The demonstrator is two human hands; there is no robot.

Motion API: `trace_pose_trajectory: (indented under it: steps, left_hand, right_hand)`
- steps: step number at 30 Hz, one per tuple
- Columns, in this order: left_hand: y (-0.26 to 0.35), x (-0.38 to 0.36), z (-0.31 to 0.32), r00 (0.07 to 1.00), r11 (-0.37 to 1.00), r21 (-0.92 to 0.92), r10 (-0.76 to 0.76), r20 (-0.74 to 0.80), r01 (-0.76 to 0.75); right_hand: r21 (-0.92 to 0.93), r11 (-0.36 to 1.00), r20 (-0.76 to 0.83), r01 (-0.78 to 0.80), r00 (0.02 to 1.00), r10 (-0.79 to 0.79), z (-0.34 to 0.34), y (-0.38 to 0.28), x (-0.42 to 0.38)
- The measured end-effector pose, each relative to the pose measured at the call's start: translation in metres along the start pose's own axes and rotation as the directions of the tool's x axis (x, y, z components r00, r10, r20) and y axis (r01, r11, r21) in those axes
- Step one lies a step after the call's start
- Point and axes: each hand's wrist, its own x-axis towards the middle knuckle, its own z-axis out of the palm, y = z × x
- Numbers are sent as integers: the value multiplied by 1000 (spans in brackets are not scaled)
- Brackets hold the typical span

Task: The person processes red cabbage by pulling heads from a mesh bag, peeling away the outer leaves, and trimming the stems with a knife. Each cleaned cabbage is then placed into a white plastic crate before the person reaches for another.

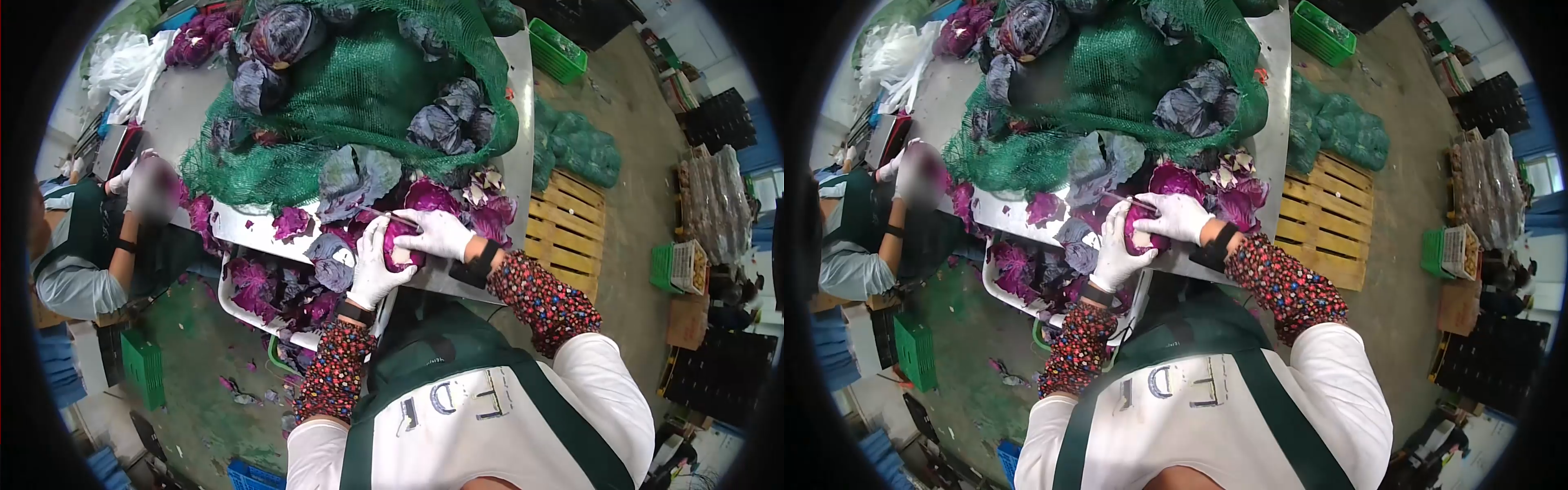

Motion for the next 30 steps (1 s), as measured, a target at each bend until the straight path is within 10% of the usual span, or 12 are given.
trace_pose_trajectory:
  steps: [6,14,18,23,24,27,29,30]
  left_hand:
    - [-4,-15,-15,991,989,-105,114,66,-107]
    - [17,-38,1,923,866,-412,-363,-130,282]
    - [-6,-36,-21,940,721,-647,-342,-19,249]
    - [-19,-73,-58,929,-95,-987,-336,153,128]
    - [-26,-74,-59,927,-63,-990,-348,144,130]
    - [-29,-62,-63,936,762,-578,-352,8,291]
    - [-34,-63,-54,913,211,-968,-405,41,137]
    - [-41,-61,-52,887,-358,-934,-431,166,1]
  right_hand:
    - [-144,983,-100,-113,990,99,6,3,35]
    - [31,952,-289,-303,909,299,66,9,32]
    - [187,966,-81,-180,977,198,45,11,23]
    - [368,916,-275,-159,923,270,-49,-17,-40]
    - [304,940,-423,-154,862,278,-58,-7,-46]
    - [-23,977,-674,-210,725,140,-48,103,-55]
    - [-69,959,-574,-274,797,186,-32,128,-60]
    - [-65,953,-517,-296,827,221,-21,131,-61]
